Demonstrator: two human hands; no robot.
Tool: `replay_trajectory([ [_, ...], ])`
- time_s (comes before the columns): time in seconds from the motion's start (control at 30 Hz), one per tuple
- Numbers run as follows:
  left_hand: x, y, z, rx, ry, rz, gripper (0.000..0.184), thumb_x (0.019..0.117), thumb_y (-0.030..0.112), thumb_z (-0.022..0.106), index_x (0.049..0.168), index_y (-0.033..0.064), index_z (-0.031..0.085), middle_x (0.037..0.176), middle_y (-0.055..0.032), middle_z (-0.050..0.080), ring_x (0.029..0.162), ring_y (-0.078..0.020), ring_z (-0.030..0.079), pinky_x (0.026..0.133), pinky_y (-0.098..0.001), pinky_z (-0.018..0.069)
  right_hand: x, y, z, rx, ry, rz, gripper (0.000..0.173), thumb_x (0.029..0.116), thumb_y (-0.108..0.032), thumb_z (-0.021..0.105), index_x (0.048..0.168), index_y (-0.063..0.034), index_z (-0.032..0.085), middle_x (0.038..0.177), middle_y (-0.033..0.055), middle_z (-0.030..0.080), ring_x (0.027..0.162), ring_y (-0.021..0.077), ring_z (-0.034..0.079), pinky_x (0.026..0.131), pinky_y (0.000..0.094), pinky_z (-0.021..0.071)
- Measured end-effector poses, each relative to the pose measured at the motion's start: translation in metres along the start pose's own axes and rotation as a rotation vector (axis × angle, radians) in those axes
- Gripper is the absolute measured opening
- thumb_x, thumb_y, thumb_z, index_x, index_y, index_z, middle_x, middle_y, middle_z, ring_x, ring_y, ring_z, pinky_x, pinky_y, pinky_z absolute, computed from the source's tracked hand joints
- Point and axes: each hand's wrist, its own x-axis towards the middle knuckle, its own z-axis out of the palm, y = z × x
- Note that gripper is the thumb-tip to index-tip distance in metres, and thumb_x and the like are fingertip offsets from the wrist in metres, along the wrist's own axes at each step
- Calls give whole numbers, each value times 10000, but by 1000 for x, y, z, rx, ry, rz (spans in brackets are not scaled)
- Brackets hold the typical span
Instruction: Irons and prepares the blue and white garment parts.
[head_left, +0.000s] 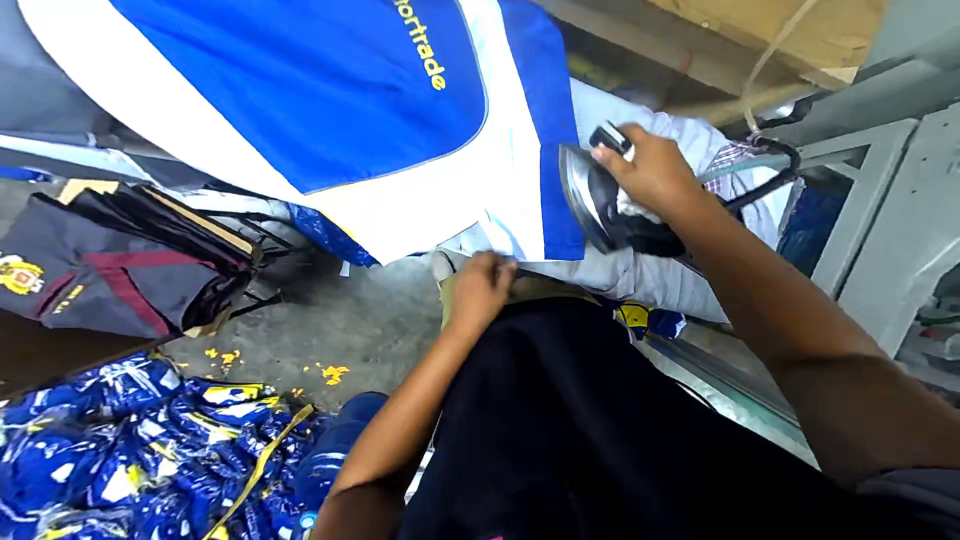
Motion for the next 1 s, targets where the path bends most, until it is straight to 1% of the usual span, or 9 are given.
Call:
replay_trajectory([
  [0.07, 3, -18, -1, -212, 66, -218, 424, 1067, 355, 544, 1161, -43, 653, 1067, -230, 681, 964, -359, 678, 885, -585, 527, -29, 7, 13, -5, -56, -53, 543, 1066, -469, 524, 1454, -89, 539, 1076, 308, 695, 1012, 525, 675, 863, 718, 495],
  [0.17, 19, -19, 8, -296, 79, -315, 486, 1049, 451, 553, 1120, -16, 669, 964, -184, 690, 872, -313, 683, 832, -557, 546, -55, 13, 42, -50, -128, -122, 545, 1061, -453, 545, 1477, -101, 533, 1093, 295, 705, 1010, 516, 687, 858, 703, 516],
  [0.3, 33, -23, 21, -160, 91, -305, 378, 1038, 319, 593, 1048, -47, 686, 911, -225, 694, 872, -388, 680, 827, -617, 511, -63, 2, 66, -128, -139, -210, 586, 1058, -477, 539, 1493, -85, 525, 1143, 277, 709, 1037, 499, 693, 861, 670, 528],
  [0.4, 31, -40, 32, -360, 103, -339, 307, 1056, 241, 572, 1048, -48, 675, 916, -167, 713, 789, -244, 695, 777, -455, 574, -49, -21, 70, -148, -144, -296, 571, 1047, -493, 545, 1441, -81, 571, 1086, 258, 718, 1007, 477, 701, 834, 651, 538],
  [0.5, 30, -43, 37, -561, 138, -353, 262, 1063, 197, 563, 1029, -48, 650, 864, -108, 691, 701, -132, 648, 695, -331, 557, -35, -48, 68, -179, -190, -353, 559, 1054, -514, 519, 1408, -85, 585, 1059, 239, 718, 1009, 452, 702, 838, 628, 537],
  [0.6, 28, -45, 38, -576, 138, -324, 250, 1068, 178, 547, 1046, -51, 646, 863, -97, 684, 712, -117, 631, 690, -312, 535, -34, -48, 64, -208, -264, -425, 547, 1059, -503, 518, 1409, -86, 570, 1050, 239, 714, 1005, 454, 699, 833, 633, 531],
  [0.7, 28, -47, 40, -581, 144, -299, 246, 1066, 171, 549, 1059, -57, 642, 866, -94, 678, 721, -109, 620, 716, -309, 528, -43, -21, 60, -246, -302, -531, 552, 1047, -465, 564, 1440, -78, 567, 1095, 259, 713, 1007, 480, 697, 831, 656, 532],
  [0.8, 27, -47, 41, -583, 152, -297, 243, 1067, 164, 549, 1068, -61, 642, 908, -114, 682, 753, -132, 637, 758, -332, 547, -47, 3, 57, -284, -277, -622, 558, 1030, -455, 595, 1435, -70, 589, 1049, 264, 726, 949, 483, 712, 795, 653, 541],
  [1.0, 25, -47, 45, -659, 189, -338, 235, 1067, 159, 550, 1096, -57, 638, 925, -112, 674, 756, -117, 634, 747, -307, 547, -37, -33, 68, -323, -321, -702, 559, 1040, -480, 557, 1418, -71, 600, 1076, 245, 725, 979, 452, 712, 816, 634, 540],
])
